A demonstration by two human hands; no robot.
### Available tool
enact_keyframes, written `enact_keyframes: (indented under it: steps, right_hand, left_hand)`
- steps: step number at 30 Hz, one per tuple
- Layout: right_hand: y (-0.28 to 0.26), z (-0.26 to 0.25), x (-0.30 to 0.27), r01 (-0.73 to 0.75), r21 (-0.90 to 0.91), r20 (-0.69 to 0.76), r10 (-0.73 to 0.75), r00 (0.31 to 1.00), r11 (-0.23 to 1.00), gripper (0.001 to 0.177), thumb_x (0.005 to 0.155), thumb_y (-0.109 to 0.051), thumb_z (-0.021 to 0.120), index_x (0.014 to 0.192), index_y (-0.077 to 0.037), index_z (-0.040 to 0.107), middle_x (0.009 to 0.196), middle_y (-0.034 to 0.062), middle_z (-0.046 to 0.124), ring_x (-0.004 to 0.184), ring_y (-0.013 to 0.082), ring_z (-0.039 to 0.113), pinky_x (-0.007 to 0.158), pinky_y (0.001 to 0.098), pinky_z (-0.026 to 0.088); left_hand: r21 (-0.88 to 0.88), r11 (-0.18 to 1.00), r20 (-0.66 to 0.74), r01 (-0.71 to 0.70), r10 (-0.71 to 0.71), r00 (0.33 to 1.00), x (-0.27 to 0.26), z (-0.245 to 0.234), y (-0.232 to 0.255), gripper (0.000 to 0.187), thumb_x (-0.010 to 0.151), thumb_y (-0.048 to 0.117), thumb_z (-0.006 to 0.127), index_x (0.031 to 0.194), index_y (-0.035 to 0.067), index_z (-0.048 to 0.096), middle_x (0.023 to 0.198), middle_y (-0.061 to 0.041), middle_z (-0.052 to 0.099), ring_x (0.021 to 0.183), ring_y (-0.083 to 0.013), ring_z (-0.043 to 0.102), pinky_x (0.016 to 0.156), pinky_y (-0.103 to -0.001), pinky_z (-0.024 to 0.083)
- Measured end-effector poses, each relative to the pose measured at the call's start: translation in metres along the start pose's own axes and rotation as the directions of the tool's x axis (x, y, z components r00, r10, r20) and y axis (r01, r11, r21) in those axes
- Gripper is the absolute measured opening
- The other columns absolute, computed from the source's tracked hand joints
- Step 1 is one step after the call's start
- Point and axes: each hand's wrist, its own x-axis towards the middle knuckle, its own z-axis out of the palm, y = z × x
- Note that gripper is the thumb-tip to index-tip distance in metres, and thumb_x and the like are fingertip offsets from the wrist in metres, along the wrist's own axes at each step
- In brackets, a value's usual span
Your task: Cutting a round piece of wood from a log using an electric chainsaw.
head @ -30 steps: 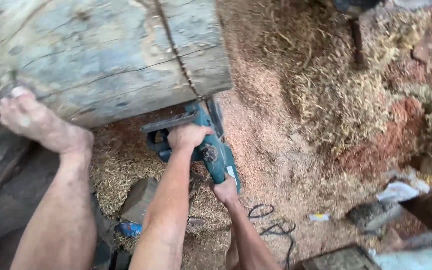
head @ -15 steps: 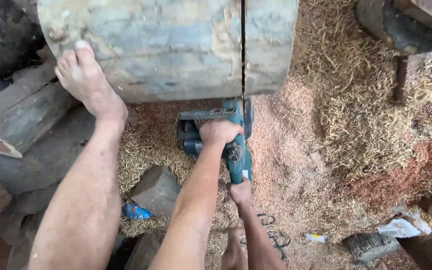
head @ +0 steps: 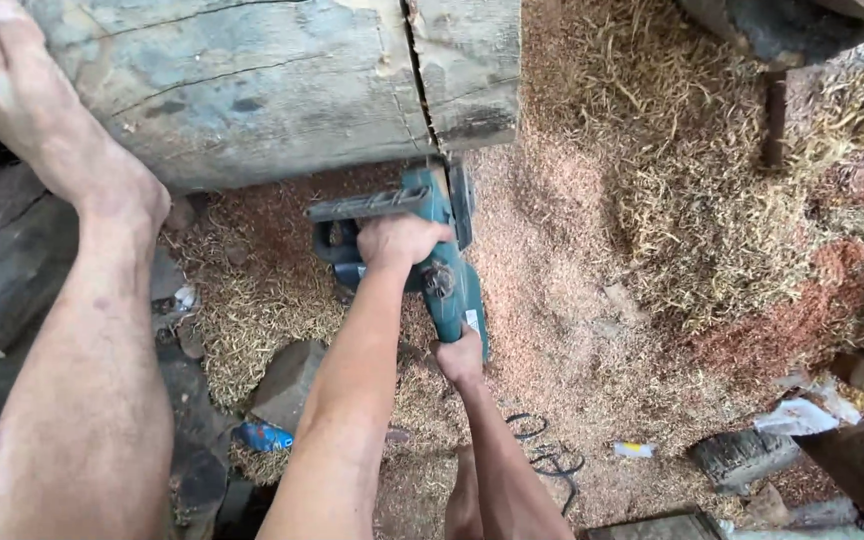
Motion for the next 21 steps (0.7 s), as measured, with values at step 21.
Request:
enact_keyframes:
  steps: [21]
  right_hand:
    - [-0.009,-0.002,0.009,0.000,-0.039,-0.008,0.000,1.000,0.999,0.029,0.066,-0.014,0.072,0.090,0.002,0.069,0.070,0.0127,0.070,0.063,0.0227,0.067,0.063,0.0375,0.055]
  left_hand:
    - [-0.085,0.996,-0.045,-0.004,0.000,0.999,-0.005,-0.026,0.008,0.079,0.067,0.060,0.079,0.128,0.011,0.072,0.137,-0.016,0.066,0.123,-0.0284,0.066,0.101,-0.038,0.052]
